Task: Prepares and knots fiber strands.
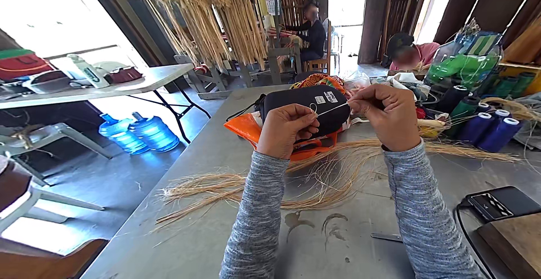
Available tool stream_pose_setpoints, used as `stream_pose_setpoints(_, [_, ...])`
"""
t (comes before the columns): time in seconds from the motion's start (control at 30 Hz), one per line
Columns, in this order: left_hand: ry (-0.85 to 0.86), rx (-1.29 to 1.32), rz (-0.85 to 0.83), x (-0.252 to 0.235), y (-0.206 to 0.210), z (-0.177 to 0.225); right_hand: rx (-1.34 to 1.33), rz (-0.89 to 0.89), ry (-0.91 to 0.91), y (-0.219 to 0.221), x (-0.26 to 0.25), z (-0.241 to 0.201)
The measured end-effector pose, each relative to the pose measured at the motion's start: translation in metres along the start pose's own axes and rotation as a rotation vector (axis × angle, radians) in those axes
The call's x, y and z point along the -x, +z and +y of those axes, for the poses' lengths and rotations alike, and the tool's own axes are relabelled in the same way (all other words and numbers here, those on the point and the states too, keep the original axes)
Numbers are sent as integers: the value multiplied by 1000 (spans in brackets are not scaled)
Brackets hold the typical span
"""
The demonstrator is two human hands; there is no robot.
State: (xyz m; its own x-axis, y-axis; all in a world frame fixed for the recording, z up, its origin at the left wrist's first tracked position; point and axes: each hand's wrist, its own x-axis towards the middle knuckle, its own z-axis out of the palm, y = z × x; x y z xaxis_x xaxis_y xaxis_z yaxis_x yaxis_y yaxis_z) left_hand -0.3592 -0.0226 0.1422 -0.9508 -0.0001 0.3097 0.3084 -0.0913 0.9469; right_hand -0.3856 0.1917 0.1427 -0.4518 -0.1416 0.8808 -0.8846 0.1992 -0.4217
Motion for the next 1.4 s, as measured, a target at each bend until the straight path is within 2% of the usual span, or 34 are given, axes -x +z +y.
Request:
stream_pose_setpoints(0.07, [22, 43, -87, 2, 0, -1, -176, 42, 83, 10, 0, 2])
stream_pose_setpoints(0.17, [47, 105, -193, 5, 2, -1, -434, 92, 357, 25, 2, 1])
stream_pose_setpoints(0.23, [65, 101, -197, 6, 5, -1, -507, 97, 490, 33, 4, -2])
stream_pose_setpoints(0.3, [84, 96, -159, 6, 9, -3, -492, 54, 531, 37, 7, -6])
stream_pose_setpoints(0.53, [152, 5, 21, 4, 20, -6, -316, -51, 458, 36, 5, -9])
stream_pose_setpoints(0.83, [200, -192, 121, 4, 26, -10, -166, 6, 314, 41, 8, -3])
stream_pose_setpoints(0.93, [205, -195, 120, 5, 27, -9, -181, 14, 317, 42, 8, -3])
stream_pose_setpoints(1.13, [264, -232, 124, 3, 27, -12, -452, 25, 565, 45, 7, -4])
stream_pose_setpoints(1.3, [166, -42, 116, 3, 29, -12, -477, 2, 489, 46, 7, 2])
stream_pose_setpoints(1.4, [158, -35, 128, 4, 31, -11, -468, -14, 426, 44, 8, 9])
